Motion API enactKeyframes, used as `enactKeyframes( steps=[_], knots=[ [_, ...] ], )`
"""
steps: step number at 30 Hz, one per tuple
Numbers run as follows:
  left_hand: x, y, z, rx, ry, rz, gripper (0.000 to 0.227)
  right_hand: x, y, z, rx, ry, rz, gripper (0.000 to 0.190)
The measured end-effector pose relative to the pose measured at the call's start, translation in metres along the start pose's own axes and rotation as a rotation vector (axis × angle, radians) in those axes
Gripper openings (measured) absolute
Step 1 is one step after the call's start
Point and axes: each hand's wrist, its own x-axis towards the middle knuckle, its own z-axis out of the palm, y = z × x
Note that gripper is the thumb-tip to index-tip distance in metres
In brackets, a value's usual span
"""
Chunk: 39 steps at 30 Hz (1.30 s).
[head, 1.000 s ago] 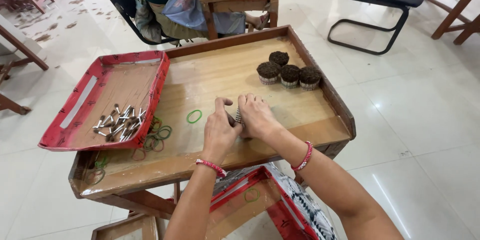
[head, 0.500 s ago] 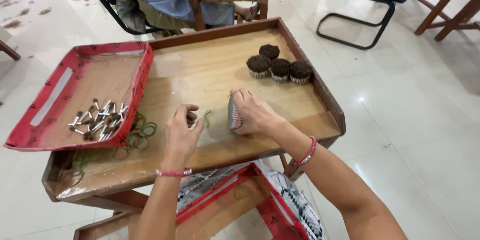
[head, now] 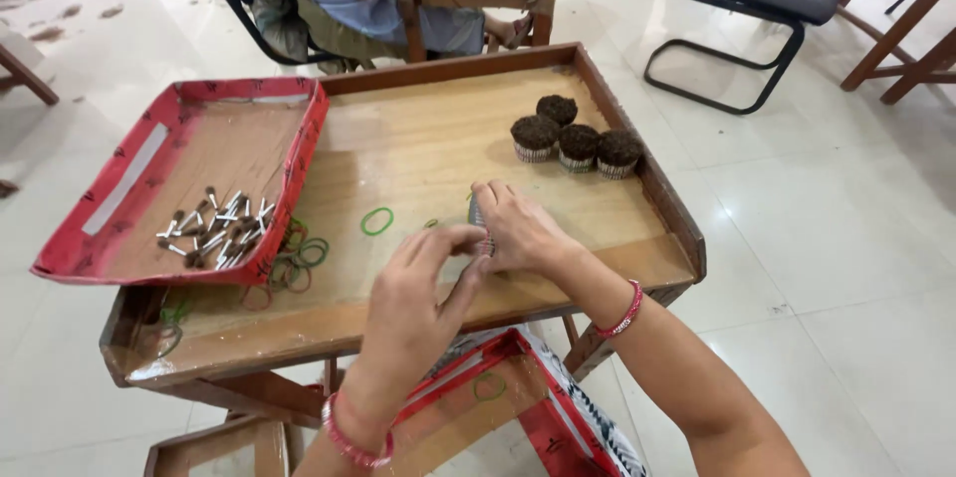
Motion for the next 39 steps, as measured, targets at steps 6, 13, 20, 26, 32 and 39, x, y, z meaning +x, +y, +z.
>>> enactKeyframes(
  steps=[6,13,20,26,32,39],
  knots=[
    [-0.004,-0.113,0.058,0.133,0.064,-0.186,0.043,0.002,-0.002,0.007,-0.039,0.042,-0.036,0.096],
    [0.0,-0.117,0.053,-0.053,0.094,-0.416,0.022,0.007,-0.01,0.001,-0.019,-0.017,0.049,0.101],
    [0.01,-0.1,0.043,-0.035,0.045,-0.47,0.017,0.007,-0.012,0.005,-0.055,-0.003,0.037,0.099],
    [0.021,-0.093,0.045,0.228,0.017,-0.43,0.024,0.011,-0.021,0.008,-0.168,-0.054,0.093,0.087],
    [0.022,-0.097,0.046,0.229,0.017,-0.402,0.022,0.011,-0.021,0.004,-0.124,-0.046,0.104,0.085],
    [0.021,-0.094,0.046,0.078,0.055,-0.397,0.02,0.01,-0.015,0.008,-0.092,-0.03,0.091,0.084]
  ],
)
